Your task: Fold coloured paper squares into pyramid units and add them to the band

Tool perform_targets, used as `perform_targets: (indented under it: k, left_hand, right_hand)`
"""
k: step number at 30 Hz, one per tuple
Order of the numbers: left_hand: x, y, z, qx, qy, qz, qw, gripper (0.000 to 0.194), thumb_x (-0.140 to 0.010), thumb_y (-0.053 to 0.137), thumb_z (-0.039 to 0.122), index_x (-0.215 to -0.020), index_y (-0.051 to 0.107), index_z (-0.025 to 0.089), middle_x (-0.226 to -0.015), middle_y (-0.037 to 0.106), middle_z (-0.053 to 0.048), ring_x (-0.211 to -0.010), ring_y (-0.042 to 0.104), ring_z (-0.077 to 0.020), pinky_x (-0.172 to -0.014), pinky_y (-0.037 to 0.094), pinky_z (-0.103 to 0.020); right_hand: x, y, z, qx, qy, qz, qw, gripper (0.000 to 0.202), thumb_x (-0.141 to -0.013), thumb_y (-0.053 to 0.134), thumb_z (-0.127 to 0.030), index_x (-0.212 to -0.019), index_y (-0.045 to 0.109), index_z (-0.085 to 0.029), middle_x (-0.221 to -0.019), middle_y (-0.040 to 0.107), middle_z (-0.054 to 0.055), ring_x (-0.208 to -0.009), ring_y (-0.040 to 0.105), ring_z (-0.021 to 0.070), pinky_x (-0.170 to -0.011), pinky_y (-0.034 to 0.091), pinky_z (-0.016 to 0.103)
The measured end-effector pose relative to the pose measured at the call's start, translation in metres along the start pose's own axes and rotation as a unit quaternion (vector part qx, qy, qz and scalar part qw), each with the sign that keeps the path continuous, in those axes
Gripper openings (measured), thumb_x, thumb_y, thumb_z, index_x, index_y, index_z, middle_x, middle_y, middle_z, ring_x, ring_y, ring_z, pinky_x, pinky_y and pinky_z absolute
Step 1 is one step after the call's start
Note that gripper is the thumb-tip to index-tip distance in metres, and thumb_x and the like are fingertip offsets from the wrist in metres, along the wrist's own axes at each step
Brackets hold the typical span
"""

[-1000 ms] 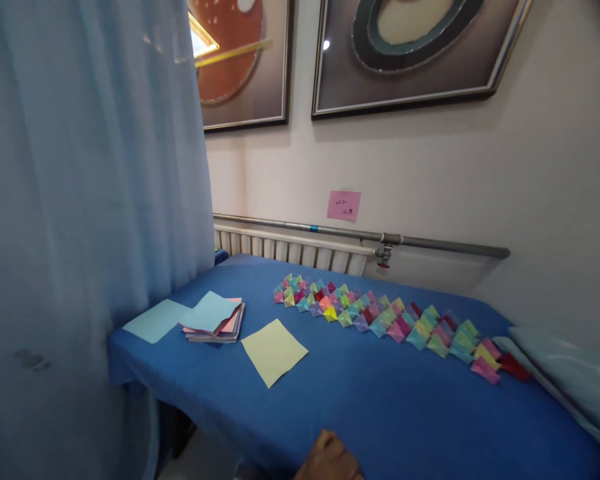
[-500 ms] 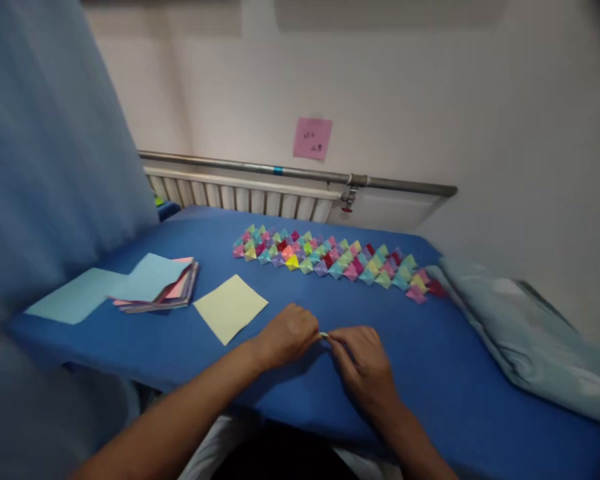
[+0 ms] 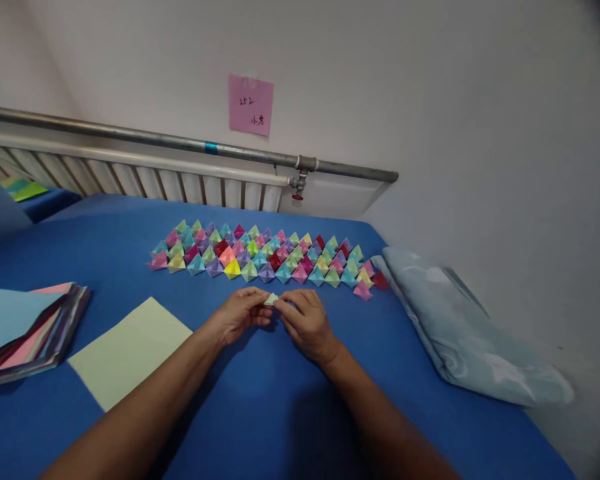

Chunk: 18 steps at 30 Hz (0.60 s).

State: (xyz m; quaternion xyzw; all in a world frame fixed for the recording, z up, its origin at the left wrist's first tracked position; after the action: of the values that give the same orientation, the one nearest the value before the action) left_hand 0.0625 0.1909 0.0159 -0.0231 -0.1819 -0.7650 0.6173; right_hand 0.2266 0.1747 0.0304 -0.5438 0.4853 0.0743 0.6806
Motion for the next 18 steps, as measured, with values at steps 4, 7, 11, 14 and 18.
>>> perform_targets:
  k: [4, 7, 11, 14, 18]
  left_hand:
    - [-0.015, -0.001, -0.014, 0.046, 0.011, 0.040, 0.998, 0.045, -0.059, 0.085, 0.050, -0.079, 0.062, 0.016, -0.065, 0.064, 0.001, -0.058, 0.061, -0.0100, -0.055, 0.052, -0.022]
    - [-0.016, -0.003, -0.019, 0.043, 0.018, 0.044, 0.998, 0.046, -0.060, 0.086, 0.052, -0.080, 0.067, 0.015, -0.060, 0.065, 0.002, -0.052, 0.059, -0.0089, -0.050, 0.048, -0.020]
    - [-0.013, -0.008, -0.016, 0.020, 0.027, 0.013, 0.999, 0.039, -0.064, 0.086, 0.048, -0.082, 0.072, 0.016, -0.064, 0.070, -0.001, -0.054, 0.061, -0.0096, -0.055, 0.051, -0.021]
    - [-0.011, -0.013, -0.017, 0.020, 0.017, -0.003, 1.000, 0.034, -0.066, 0.086, 0.044, -0.082, 0.073, 0.018, -0.073, 0.074, -0.002, -0.063, 0.065, -0.0114, -0.063, 0.054, -0.024]
    - [-0.010, -0.021, -0.022, -0.015, 0.013, -0.006, 1.000, 0.026, -0.072, 0.082, 0.040, -0.087, 0.074, 0.020, -0.077, 0.073, -0.001, -0.068, 0.067, -0.0123, -0.071, 0.054, -0.026]
  right_hand:
    - [0.011, 0.010, 0.015, -0.132, 0.144, 0.016, 0.981, 0.018, -0.092, 0.056, -0.020, -0.105, 0.068, -0.022, -0.100, 0.070, 0.008, -0.094, 0.063, 0.0207, -0.082, 0.052, 0.035]
    - [0.019, 0.019, 0.020, -0.248, 0.326, 0.026, 0.912, 0.017, -0.092, 0.055, -0.027, -0.104, 0.067, -0.022, -0.096, 0.070, 0.006, -0.082, 0.065, 0.0168, -0.071, 0.052, 0.029]
    - [0.021, 0.028, 0.014, -0.340, 0.434, -0.022, 0.834, 0.019, -0.092, 0.055, -0.032, -0.103, 0.066, -0.021, -0.085, 0.070, 0.002, -0.070, 0.065, 0.0136, -0.064, 0.051, 0.025]
    - [0.018, 0.028, 0.009, -0.352, 0.430, -0.035, 0.831, 0.018, -0.094, 0.053, -0.030, -0.101, 0.067, -0.021, -0.089, 0.072, 0.003, -0.076, 0.066, 0.0137, -0.068, 0.051, 0.025]
    - [0.016, 0.025, 0.007, -0.325, 0.394, -0.033, 0.859, 0.016, -0.095, 0.053, -0.029, -0.098, 0.068, -0.022, -0.087, 0.072, 0.002, -0.078, 0.066, 0.0135, -0.074, 0.052, 0.026]
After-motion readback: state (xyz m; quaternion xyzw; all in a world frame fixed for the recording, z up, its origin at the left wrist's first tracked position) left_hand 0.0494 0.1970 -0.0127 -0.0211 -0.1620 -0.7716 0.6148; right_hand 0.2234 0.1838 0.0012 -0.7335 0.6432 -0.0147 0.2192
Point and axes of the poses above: each hand's wrist, its own x-axis away from the middle knuckle, its own y-axis out of the palm, z = x × y, the point moved 2 cm from there along -x, towards the middle knuckle
